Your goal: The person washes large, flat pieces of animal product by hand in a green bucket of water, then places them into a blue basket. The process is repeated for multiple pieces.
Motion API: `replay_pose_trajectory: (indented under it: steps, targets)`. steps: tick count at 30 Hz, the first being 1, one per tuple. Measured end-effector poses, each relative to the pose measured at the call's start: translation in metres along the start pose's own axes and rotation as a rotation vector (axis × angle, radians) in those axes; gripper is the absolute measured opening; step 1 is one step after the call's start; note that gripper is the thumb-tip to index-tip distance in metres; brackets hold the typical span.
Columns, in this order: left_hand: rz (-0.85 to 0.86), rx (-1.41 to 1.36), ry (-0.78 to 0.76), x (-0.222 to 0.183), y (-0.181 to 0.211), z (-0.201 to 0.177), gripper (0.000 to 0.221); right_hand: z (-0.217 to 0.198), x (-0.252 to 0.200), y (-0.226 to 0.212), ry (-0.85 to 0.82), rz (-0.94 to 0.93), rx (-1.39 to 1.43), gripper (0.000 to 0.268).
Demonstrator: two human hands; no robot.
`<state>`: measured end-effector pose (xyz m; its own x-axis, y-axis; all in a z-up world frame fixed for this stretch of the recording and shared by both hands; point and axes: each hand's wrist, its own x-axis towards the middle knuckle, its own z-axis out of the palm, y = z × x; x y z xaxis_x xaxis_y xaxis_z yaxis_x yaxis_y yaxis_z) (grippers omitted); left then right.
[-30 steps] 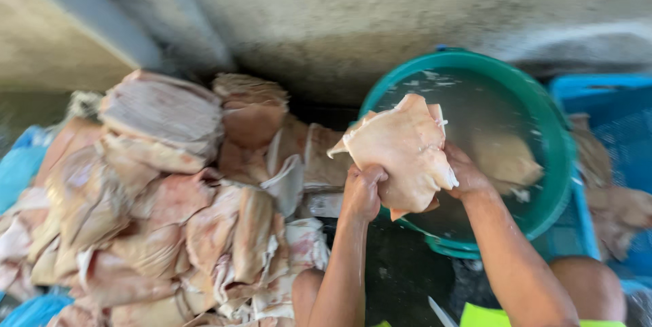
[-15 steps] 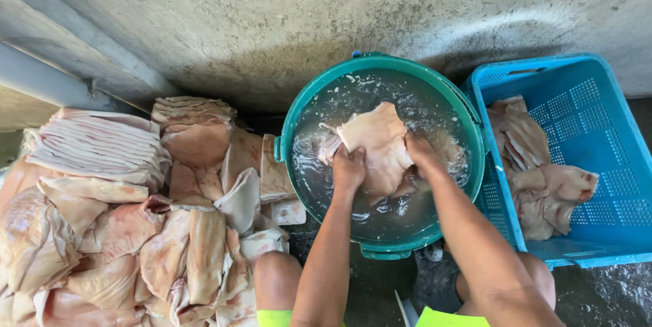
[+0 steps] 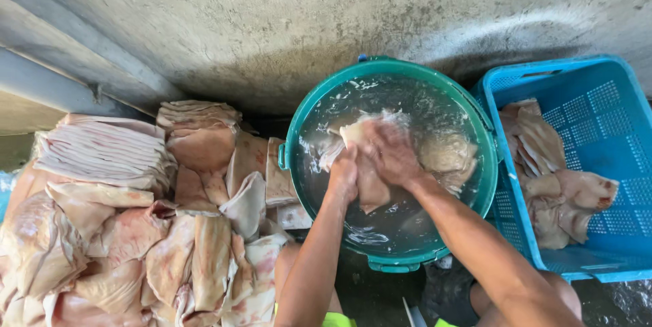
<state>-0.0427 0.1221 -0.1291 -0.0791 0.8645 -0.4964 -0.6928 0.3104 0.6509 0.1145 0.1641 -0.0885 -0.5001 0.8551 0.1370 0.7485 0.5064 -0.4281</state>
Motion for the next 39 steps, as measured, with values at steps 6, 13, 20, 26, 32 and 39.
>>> replay_pose_trajectory:
  steps: [6,13,20,26,32,39]
  targets:
    - [0.042,0.058,-0.107,-0.016,0.005,0.006,0.038,0.036,-0.012,0.001,-0.071,0.006,0.032,0.058]
    - [0.036,0.263,0.077,-0.028,0.021,0.004,0.039,0.04,-0.015,0.0,0.0,-0.046,-0.122,0.05]
    - [0.238,0.405,-0.156,-0.032,0.015,0.0,0.052,0.017,-0.012,-0.025,0.125,-0.131,0.181,0.06]
    - [0.05,0.011,-0.393,-0.043,0.033,0.021,0.053,0.002,0.004,-0.039,-0.014,0.192,1.069,0.068]
    - [-0.075,-0.211,-0.177,-0.042,0.041,0.022,0.047,0.008,-0.032,-0.029,-0.143,-0.08,0.324,0.052]
    - [0.465,0.867,0.002,-0.034,0.021,0.007,0.046,0.015,-0.003,-0.012,0.136,0.438,0.57,0.057]
